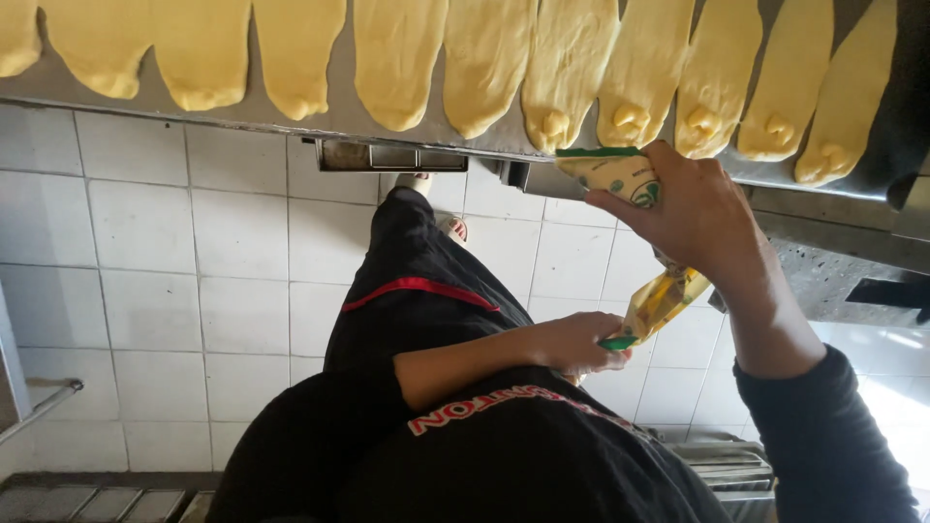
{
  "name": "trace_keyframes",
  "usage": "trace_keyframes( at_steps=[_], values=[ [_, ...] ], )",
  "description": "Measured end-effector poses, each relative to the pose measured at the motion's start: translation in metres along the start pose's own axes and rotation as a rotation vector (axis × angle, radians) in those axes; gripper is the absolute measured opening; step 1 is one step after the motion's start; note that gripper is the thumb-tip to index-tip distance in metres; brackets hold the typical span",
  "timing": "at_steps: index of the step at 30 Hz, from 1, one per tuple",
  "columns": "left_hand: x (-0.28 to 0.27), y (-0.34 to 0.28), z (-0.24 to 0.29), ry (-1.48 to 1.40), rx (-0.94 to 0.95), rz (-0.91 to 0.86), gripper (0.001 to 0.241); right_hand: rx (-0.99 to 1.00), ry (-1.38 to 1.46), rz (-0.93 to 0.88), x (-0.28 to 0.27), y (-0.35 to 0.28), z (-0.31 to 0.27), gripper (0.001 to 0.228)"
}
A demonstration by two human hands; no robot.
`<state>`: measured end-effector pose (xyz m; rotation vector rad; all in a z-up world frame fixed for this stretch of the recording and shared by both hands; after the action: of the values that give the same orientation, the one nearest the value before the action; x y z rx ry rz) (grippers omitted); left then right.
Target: The person fills rows of elongated dough pieces on a metal tray with dark and orange fillings using piping bags. They walk to a storage area to retrieve a new piping bag containing a yellow filling and return to continue filling the dough.
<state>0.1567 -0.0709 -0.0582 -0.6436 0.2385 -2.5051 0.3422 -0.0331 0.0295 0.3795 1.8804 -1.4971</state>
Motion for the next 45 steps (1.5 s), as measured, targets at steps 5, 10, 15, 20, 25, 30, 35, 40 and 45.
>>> trace_keyframes(
  at_steps=[5,10,15,20,25,30,35,40,45],
  values=[
    [-0.011,-0.016,0.002,0.034,-0.003,0.049,0.042,-0.134,0.075,0.141,-0.011,0.006,-0.04,0.069],
    [-0.034,-0.021,-0.023,-0.002,0.045,0.13,0.033,-0.171,-0.048,0.261,-0.017,0.036,-0.078,0.068],
    [-0.033,-0.058,-0.023,-0.057,0.056,-0.002,0.03,-0.045,-0.054,0.229,-0.003,0.032,-0.072,0.069],
    [-0.03,-0.105,-0.012,-0.075,0.035,-0.17,0.026,0.081,0.012,0.035,0.002,0.0,-0.105,0.07],
    [-0.042,-0.125,-0.039,-0.002,0.009,-0.17,0.03,0.086,0.028,0.102,-0.003,0.018,-0.156,0.076],
    [-0.056,-0.156,-0.053,-0.058,0.023,-0.144,0.027,0.106,0.014,0.154,0.005,0.034,-0.169,0.075],
    [-0.055,-0.185,-0.043,-0.027,0.007,-0.222,0.032,0.226,-0.023,0.057,0.005,0.005,-0.187,0.083],
    [-0.056,-0.197,-0.055,0.036,-0.014,-0.243,0.025,0.114,0.038,0.139,0.008,-0.001,-0.217,0.072],
    [-0.071,-0.219,-0.056,-0.007,0.018,-0.201,0.028,0.025,0.02,0.235,0.006,0.029,-0.263,0.072]
  ],
)
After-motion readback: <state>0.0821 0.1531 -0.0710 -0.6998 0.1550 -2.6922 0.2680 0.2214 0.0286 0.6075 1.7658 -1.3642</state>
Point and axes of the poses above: each hand's wrist, its own y-axis towards the middle knuckle, its own x-axis out of the palm, z = x × y, the point moved 9 cm from there along y, towards the middle knuckle, and after that the axes turned 14 degrees about -z, right-handed, at the moved point
